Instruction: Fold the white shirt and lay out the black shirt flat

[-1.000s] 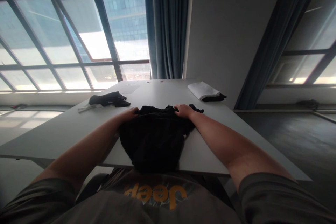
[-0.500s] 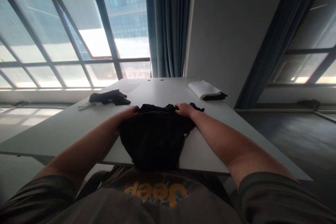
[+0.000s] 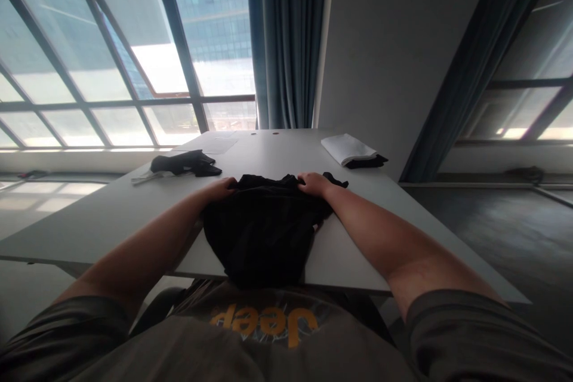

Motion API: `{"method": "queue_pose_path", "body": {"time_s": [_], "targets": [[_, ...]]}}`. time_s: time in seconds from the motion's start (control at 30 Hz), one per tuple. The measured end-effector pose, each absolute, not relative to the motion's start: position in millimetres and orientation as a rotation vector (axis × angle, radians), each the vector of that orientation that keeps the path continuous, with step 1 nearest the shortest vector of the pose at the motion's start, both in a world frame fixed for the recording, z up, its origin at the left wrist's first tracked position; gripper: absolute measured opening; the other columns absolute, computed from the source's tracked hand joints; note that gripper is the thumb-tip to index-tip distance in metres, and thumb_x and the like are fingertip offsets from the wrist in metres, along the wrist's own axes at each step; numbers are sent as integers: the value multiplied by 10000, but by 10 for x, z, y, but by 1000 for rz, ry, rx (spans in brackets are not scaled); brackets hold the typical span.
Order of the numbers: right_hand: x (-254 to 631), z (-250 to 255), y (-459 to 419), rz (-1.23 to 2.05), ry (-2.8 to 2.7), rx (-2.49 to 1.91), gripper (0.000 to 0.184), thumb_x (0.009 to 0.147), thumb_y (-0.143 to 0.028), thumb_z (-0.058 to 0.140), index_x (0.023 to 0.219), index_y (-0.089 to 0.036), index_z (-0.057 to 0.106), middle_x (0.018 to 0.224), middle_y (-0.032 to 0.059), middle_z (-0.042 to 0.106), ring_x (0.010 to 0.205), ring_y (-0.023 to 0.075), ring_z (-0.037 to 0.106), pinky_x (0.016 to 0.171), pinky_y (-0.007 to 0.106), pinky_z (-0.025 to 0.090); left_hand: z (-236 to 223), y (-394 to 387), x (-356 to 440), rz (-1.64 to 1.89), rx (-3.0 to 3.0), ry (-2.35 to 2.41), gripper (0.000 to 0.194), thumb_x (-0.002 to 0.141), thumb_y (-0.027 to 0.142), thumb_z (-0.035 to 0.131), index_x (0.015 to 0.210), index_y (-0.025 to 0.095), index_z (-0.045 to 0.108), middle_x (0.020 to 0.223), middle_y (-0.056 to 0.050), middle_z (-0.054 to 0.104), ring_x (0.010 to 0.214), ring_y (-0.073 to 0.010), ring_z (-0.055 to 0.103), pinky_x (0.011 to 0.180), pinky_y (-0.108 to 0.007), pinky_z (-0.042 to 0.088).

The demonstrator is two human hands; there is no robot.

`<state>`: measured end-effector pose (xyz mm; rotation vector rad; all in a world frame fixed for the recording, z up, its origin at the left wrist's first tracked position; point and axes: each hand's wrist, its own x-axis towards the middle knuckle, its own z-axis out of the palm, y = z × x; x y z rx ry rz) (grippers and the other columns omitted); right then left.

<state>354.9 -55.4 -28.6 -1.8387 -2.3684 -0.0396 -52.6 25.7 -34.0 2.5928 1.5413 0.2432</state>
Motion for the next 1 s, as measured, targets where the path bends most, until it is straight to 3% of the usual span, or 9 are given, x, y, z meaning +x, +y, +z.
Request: {"method": "queue_pose_path", "body": {"time_s": [1.0], "targets": [[3541, -274, -567, -51, -2393, -1857, 266, 1113, -307, 617, 1283, -160, 758, 1363, 168, 819, 1192, 299, 773, 936, 323, 503, -350, 292, -519, 200, 2619, 1542, 379, 1062, 378, 669, 1396, 214, 740, 1456, -125, 760, 1319, -320, 749, 1148, -373, 568]]}}
